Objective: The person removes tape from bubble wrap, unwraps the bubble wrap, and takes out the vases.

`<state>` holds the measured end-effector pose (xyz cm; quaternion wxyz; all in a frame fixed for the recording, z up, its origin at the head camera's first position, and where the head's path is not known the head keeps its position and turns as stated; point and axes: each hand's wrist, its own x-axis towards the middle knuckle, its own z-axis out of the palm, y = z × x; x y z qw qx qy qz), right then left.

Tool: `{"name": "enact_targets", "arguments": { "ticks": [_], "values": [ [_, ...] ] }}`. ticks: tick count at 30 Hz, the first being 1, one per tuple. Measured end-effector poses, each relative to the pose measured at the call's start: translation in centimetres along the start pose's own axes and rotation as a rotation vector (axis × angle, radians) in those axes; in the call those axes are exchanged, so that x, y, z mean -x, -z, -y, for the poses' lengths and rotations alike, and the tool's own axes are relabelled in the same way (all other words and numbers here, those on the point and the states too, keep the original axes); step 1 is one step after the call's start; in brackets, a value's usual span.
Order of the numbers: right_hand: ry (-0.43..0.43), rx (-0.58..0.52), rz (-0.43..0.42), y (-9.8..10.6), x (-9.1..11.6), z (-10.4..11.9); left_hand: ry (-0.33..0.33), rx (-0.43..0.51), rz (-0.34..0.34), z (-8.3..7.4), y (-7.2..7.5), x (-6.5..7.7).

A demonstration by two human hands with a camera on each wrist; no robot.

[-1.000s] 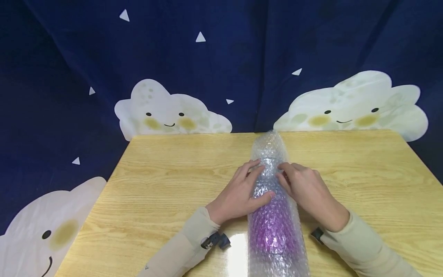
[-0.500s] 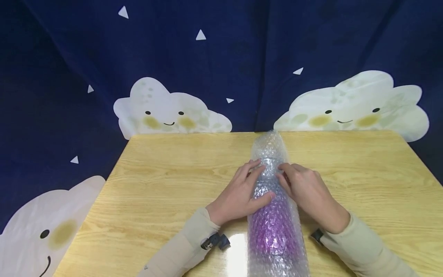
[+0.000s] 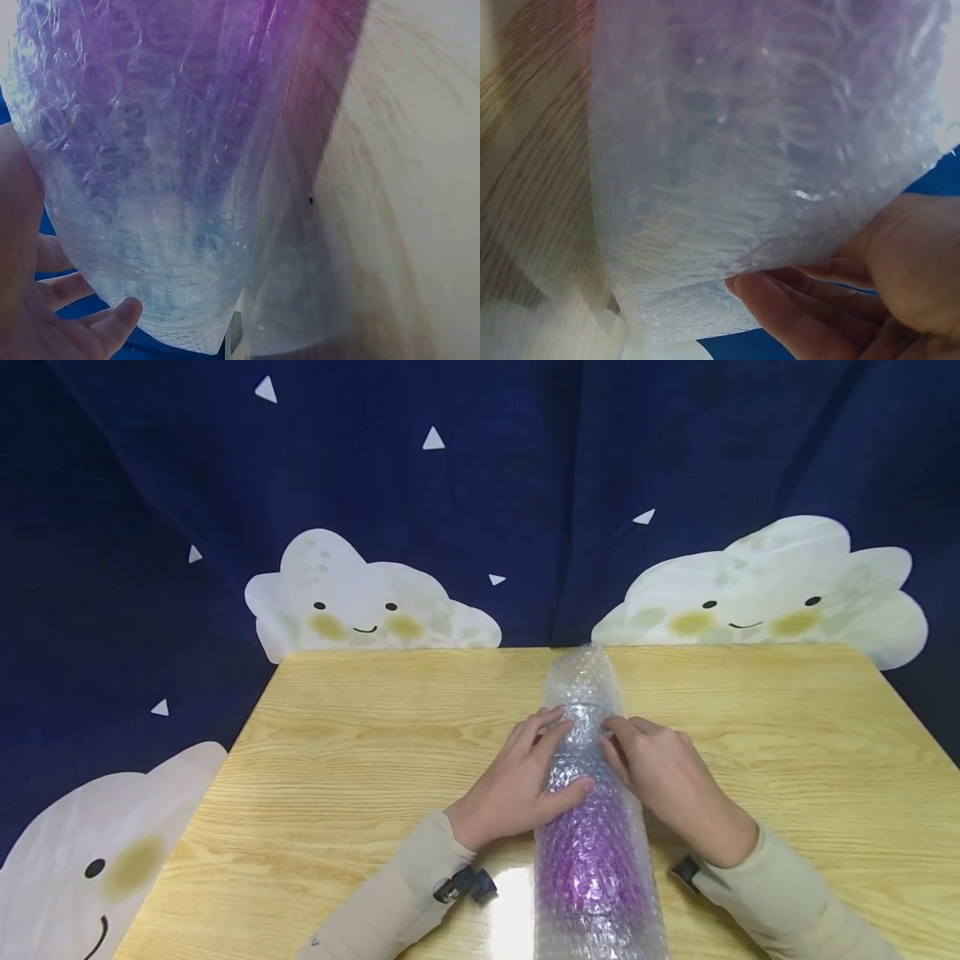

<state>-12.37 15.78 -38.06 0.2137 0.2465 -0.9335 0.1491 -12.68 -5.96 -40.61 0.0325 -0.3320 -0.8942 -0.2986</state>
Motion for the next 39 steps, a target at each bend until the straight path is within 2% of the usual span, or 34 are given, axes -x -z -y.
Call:
{"name": "enact_targets", "arguments": {
  "ticks": [10, 28, 39],
  "values": [
    [0.01, 0.0, -0.013, 0.08, 0.03, -0.01, -0.021, -0.011, -0.014, 0.06, -0.08, -0.09],
    [0.017, -0.005, -0.019, 0.29, -0.11, -0.22, -0.012, -0.015, 0.0, 0.11, -0.06, -0.08],
    [0.056, 0.008, -0.042, 0.08, -0.13, -0.37, 0.01, -0.022, 0.01, 0.15, -0.04, 0.02]
  ]
}}
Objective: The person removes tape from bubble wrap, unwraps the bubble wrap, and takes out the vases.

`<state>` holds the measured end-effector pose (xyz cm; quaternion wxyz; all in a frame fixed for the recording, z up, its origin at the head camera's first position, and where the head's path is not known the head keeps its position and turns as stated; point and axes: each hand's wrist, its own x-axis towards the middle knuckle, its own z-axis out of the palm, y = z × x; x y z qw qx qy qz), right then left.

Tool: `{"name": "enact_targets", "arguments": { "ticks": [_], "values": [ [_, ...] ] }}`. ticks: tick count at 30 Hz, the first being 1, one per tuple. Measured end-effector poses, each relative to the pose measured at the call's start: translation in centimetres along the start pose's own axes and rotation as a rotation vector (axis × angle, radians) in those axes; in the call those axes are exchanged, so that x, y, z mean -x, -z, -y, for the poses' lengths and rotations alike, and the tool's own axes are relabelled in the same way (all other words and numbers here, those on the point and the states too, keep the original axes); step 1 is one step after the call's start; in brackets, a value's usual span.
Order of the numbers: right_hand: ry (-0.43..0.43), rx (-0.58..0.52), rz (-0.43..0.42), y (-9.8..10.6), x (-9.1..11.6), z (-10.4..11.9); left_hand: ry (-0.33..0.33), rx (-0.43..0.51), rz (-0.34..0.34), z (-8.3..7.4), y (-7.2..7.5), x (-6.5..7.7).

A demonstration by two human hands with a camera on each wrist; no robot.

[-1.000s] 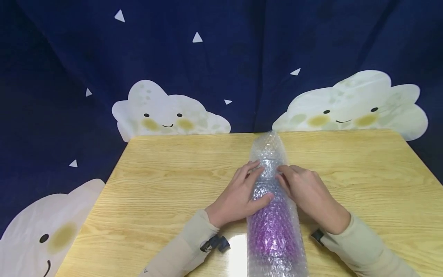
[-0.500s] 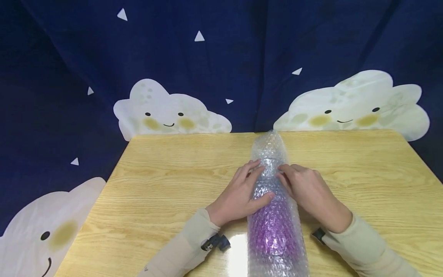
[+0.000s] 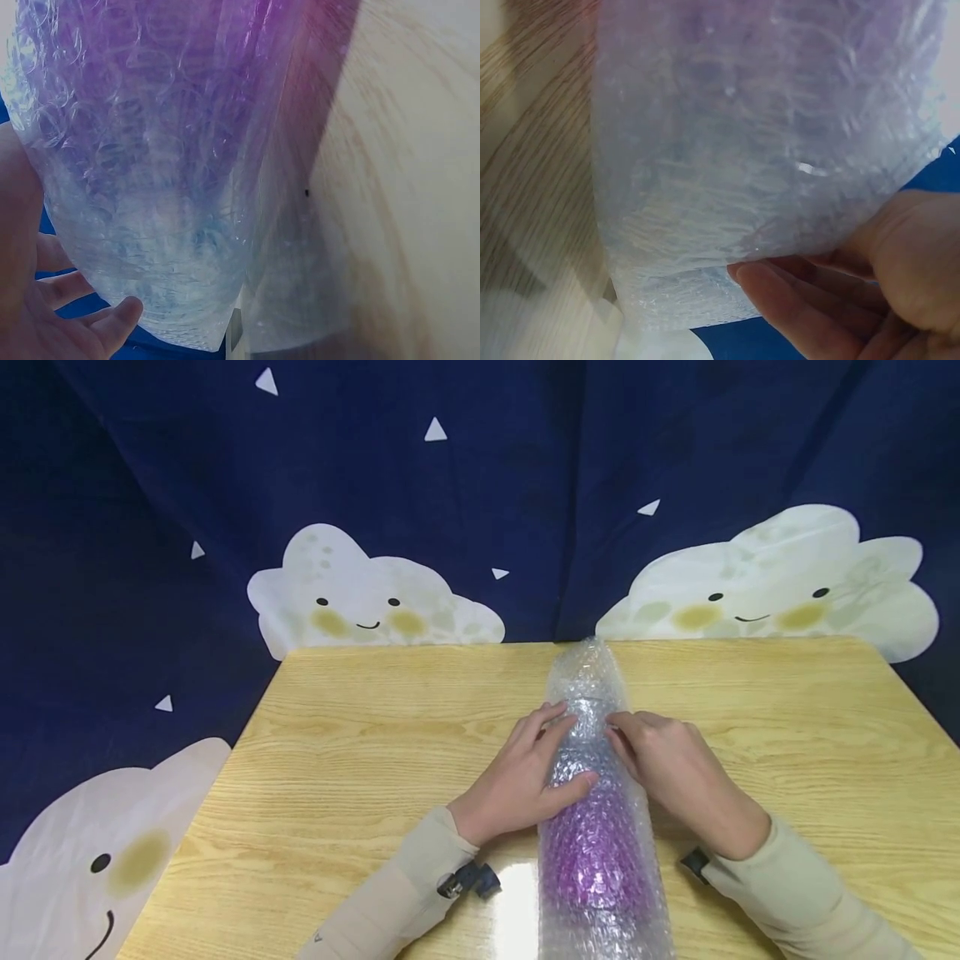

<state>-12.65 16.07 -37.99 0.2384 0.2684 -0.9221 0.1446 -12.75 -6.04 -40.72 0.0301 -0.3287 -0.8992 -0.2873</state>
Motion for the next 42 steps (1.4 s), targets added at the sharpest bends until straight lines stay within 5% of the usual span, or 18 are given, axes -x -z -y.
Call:
{"name": "enact_targets", "arguments": {
  "ticks": [42],
  "values": [
    [0.076, 0.081, -0.035, -0.28, 0.11, 0.0, -0.006, -0.017, 0.0, -0.05, 0.02, 0.0]
  ]
}}
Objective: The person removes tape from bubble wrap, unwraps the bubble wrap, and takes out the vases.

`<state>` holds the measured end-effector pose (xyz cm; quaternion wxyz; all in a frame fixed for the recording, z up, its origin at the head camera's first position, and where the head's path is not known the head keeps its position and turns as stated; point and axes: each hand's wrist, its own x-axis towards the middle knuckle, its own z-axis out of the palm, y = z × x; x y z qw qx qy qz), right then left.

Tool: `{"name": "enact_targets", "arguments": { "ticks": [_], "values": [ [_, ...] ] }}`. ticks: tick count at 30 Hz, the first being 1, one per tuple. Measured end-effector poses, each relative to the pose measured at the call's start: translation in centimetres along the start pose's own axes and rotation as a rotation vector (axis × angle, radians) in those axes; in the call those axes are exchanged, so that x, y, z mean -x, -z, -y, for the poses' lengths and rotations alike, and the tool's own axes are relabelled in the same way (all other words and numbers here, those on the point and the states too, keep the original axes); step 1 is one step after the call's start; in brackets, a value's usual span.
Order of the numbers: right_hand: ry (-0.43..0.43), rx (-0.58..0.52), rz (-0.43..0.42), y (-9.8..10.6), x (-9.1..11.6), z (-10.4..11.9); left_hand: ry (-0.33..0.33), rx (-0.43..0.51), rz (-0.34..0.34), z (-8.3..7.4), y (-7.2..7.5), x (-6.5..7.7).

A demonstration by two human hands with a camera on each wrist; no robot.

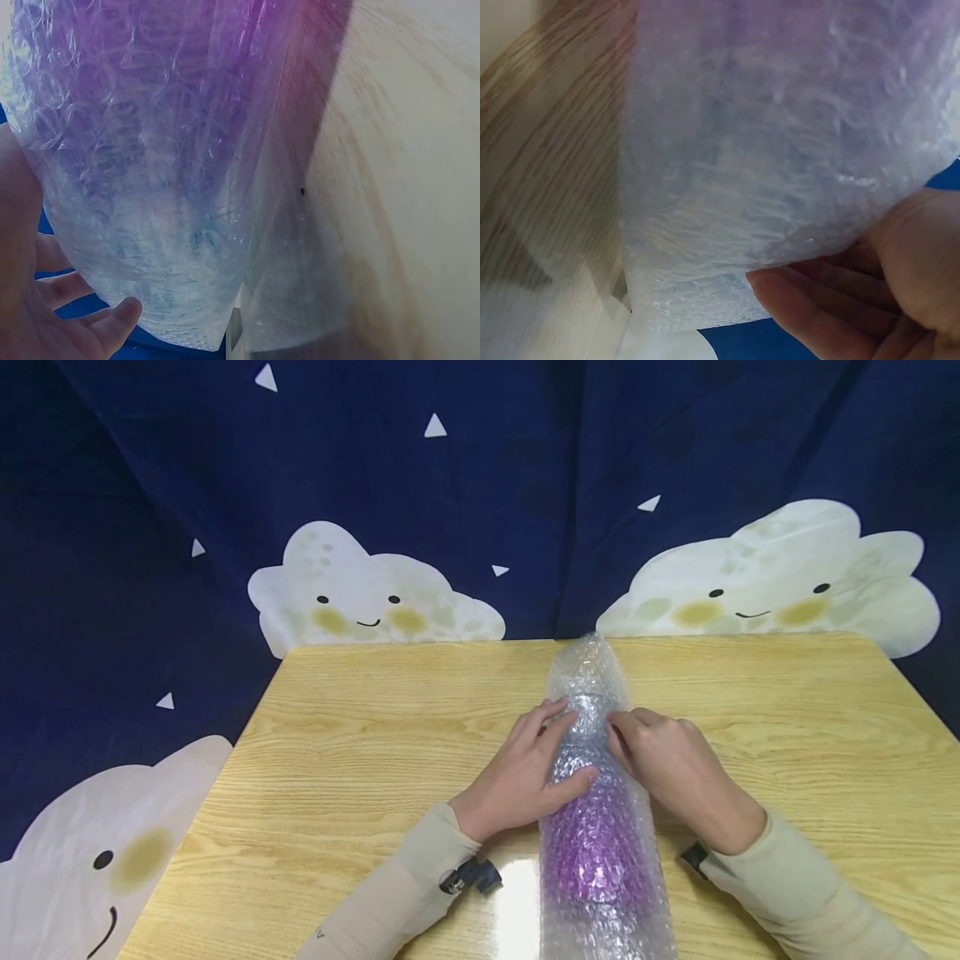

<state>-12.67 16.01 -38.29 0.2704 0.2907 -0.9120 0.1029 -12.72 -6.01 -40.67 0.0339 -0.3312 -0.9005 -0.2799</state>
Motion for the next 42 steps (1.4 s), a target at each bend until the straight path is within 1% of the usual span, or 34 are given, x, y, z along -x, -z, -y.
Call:
{"name": "enact_targets", "arguments": {
  "ticks": [7, 12, 21, 30, 42],
  "values": [
    [-0.01, 0.003, 0.008, -0.06, -0.01, 0.05, 0.009, 0.001, 0.006, -0.05, 0.01, -0.03],
    [-0.007, -0.001, -0.004, -0.07, 0.01, 0.03, 0.014, 0.007, 0.009, -0.09, 0.06, -0.05],
    [-0.013, -0.004, -0.017, 0.01, 0.03, -0.18, 0.008, 0.011, 0.01, -0.19, 0.13, -0.16],
    [-0.016, -0.016, -0.025, -0.18, 0.07, -0.22, -0.012, 0.002, -0.003, -0.1, 0.07, -0.01],
    [-0.028, -0.032, -0.026, -0.22, 0.07, -0.18, -0.011, 0.011, 0.0, -0.11, 0.1, -0.03]
  ]
}}
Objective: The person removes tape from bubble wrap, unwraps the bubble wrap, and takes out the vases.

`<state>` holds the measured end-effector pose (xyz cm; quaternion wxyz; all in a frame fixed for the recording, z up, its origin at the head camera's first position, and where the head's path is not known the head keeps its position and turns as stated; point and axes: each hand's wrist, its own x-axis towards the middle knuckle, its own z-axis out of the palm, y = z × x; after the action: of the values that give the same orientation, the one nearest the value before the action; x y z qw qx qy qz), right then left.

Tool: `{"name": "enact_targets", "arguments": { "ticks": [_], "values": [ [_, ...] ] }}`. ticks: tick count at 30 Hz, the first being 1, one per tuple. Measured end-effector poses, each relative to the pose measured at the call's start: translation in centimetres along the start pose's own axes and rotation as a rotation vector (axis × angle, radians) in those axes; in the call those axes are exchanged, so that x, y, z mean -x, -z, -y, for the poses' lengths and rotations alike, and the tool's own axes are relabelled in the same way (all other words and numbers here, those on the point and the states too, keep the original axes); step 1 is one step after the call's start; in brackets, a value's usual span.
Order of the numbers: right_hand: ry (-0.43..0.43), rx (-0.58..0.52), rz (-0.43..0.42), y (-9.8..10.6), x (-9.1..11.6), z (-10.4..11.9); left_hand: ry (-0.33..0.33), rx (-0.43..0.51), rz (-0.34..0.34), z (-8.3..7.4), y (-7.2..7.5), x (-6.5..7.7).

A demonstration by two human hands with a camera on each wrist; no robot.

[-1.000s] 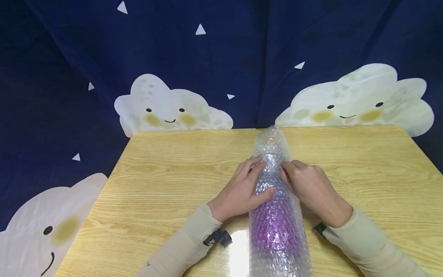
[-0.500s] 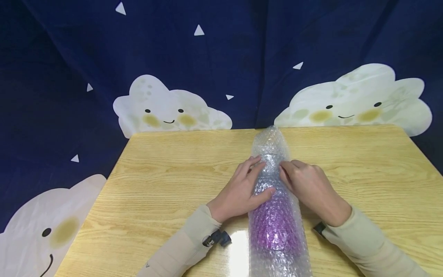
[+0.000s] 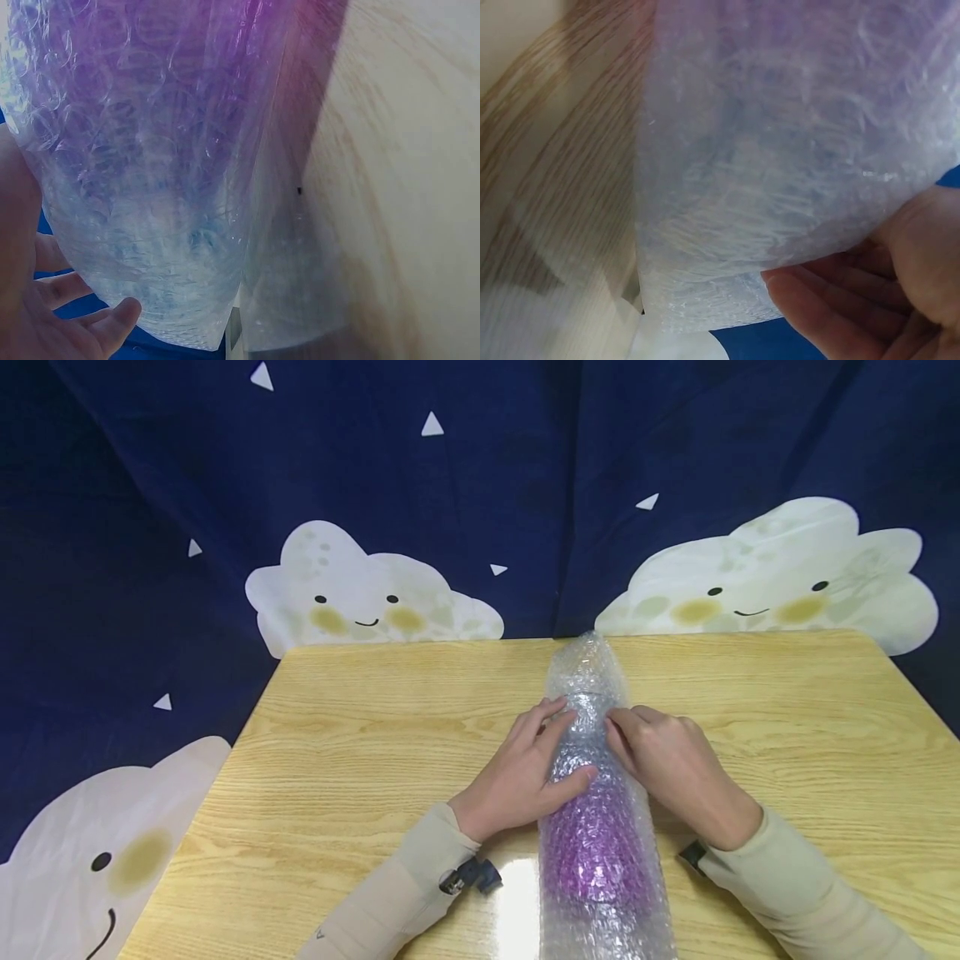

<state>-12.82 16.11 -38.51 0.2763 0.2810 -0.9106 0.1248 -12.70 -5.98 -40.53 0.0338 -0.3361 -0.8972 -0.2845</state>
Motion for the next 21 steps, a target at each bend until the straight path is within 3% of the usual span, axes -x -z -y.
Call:
{"name": "enact_targets", "arguments": {
  "ticks": [21],
  "values": [
    [0.007, 0.018, -0.014, -0.09, -0.03, 0.02, -0.008, -0.009, -0.02, 0.1, -0.21, 0.0]
  ]
}}
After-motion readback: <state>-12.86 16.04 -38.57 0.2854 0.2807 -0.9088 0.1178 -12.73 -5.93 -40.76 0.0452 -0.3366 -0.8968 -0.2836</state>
